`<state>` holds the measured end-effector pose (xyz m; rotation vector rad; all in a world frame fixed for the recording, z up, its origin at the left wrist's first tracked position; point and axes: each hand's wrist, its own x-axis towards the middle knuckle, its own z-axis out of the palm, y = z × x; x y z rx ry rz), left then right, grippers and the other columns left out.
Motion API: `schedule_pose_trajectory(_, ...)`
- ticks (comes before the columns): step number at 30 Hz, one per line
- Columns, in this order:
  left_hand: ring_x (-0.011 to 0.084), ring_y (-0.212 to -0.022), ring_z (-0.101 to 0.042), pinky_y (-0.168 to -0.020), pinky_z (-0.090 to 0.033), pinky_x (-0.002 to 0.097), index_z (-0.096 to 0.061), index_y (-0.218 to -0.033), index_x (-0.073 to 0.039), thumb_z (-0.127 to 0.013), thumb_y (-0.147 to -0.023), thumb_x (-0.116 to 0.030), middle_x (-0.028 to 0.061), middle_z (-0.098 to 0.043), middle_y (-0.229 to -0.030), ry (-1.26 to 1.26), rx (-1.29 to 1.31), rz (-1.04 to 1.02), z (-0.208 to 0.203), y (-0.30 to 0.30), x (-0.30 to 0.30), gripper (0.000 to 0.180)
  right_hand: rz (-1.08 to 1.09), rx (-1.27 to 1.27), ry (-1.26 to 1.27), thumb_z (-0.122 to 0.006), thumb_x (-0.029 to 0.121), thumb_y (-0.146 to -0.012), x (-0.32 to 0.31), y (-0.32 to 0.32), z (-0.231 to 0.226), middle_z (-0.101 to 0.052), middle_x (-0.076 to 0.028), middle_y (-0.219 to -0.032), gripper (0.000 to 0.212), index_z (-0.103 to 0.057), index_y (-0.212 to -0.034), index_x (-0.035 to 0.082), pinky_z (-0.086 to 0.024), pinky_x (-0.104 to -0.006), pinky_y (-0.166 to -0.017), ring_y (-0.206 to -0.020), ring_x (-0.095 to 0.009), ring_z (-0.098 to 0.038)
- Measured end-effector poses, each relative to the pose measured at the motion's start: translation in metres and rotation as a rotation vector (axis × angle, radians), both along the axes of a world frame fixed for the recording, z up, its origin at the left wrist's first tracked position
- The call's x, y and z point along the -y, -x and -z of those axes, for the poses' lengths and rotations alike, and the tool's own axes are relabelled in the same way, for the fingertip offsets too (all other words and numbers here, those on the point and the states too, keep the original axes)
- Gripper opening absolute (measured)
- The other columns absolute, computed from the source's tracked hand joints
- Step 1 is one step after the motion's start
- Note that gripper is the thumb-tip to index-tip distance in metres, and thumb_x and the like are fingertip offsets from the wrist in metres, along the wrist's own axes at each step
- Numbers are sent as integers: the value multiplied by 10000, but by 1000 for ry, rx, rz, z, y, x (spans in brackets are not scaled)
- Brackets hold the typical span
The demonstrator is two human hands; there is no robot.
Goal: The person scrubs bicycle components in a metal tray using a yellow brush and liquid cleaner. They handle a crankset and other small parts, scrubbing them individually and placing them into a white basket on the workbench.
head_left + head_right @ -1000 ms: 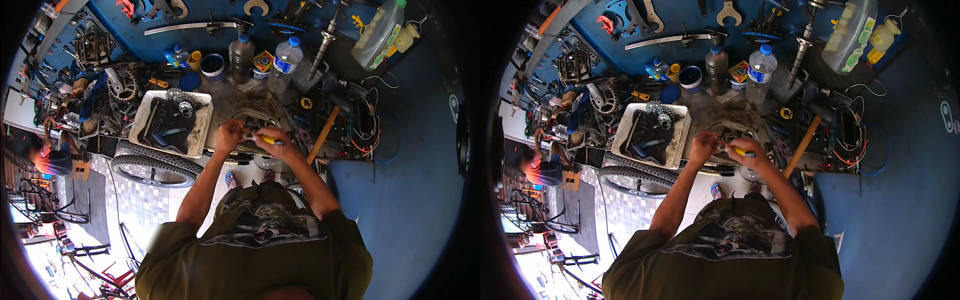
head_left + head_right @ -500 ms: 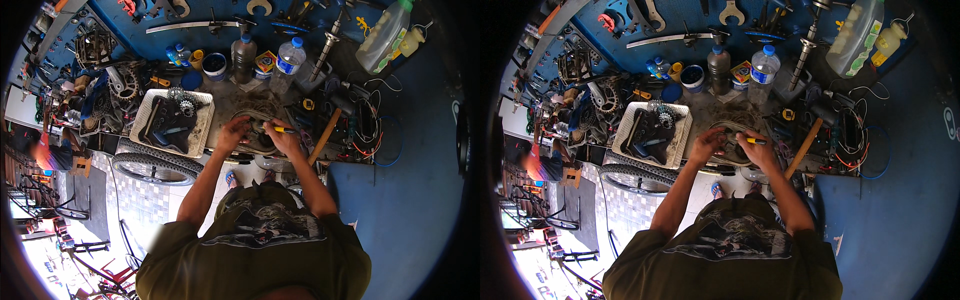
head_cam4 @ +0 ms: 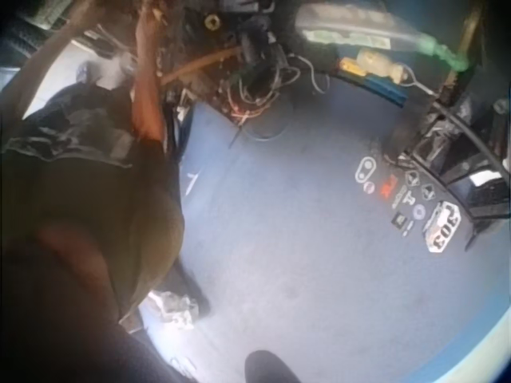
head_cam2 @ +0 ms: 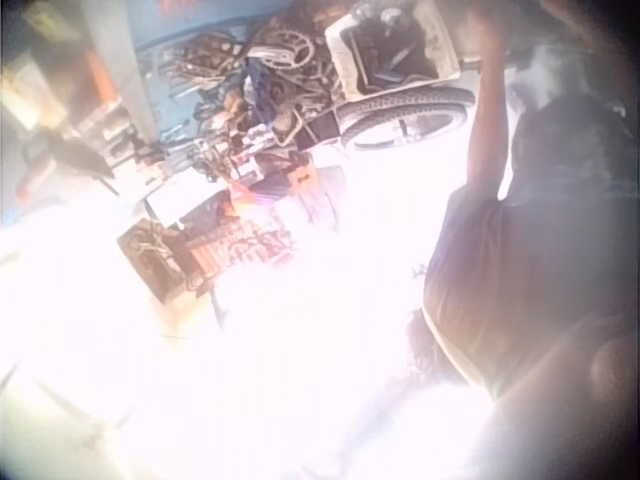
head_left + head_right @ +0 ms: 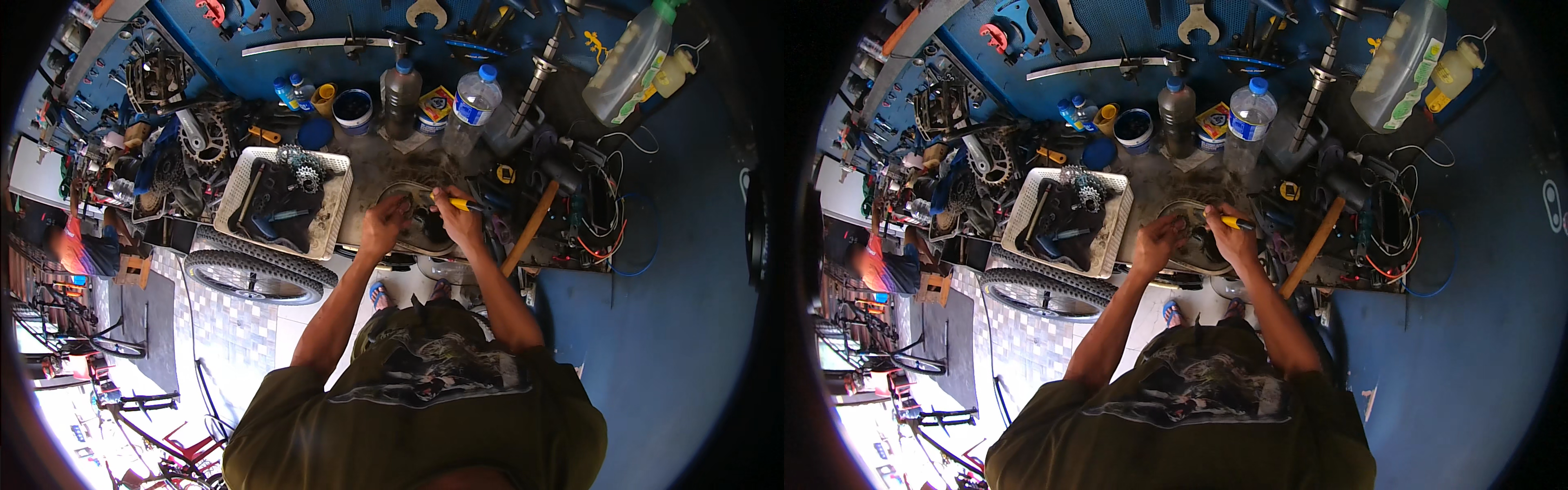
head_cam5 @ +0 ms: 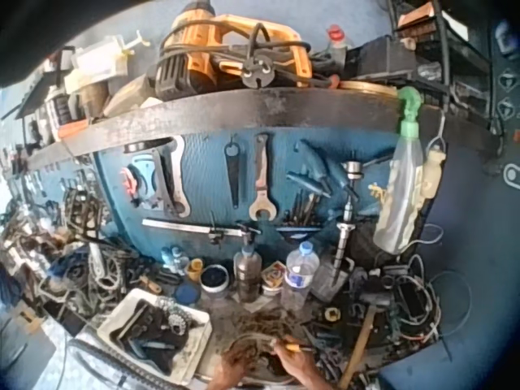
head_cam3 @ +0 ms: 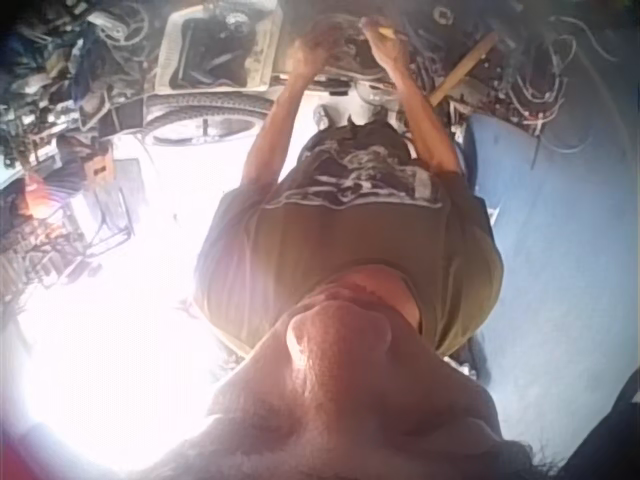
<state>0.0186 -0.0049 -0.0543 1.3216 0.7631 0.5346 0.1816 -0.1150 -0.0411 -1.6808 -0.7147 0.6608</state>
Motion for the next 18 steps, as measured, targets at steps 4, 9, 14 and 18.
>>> schedule_pose_trajectory(4,210,-1099,-715,-922,-644,344,-561,-1420,126,-559,-1056,-32,178,-727,-1240,-24,1,-4,12,2,-3,397,-98,192,31,-682,402,-1038,9,17,-5,-707,-94,-748,387,-691,-921,32,-525,-348,-676,-715,-186,-695)
schedule_pose_trajectory(9,237,-1041,-738,-907,-654,365,-560,-1413,119,-553,-1080,-65,180,-704,-1256,50,-21,12,17,6,-7,380,-256,230,-17,-754,239,-1004,20,23,-36,-727,-117,-803,230,-719,-982,13,-527,-347,-658,-699,-193,-678)
schedule_pose_trajectory(14,290,-1030,-759,-890,-666,379,-561,-1407,111,-525,-1099,-75,188,-695,-1222,204,77,34,12,8,-10,362,-235,383,-125,-781,214,-966,22,3,-27,-732,-142,-852,210,-727,-972,11,-538,-376,-701,-774,-259,-717)
schedule_pose_trajectory(18,304,-985,-780,-828,-678,366,-568,-1382,125,-471,-1093,-37,197,-711,-1147,147,12,83,9,8,-12,345,-361,477,-146,-792,209,-945,29,-7,-31,-744,-142,-902,193,-747,-988,26,-555,-406,-775,-867,-308,-727)
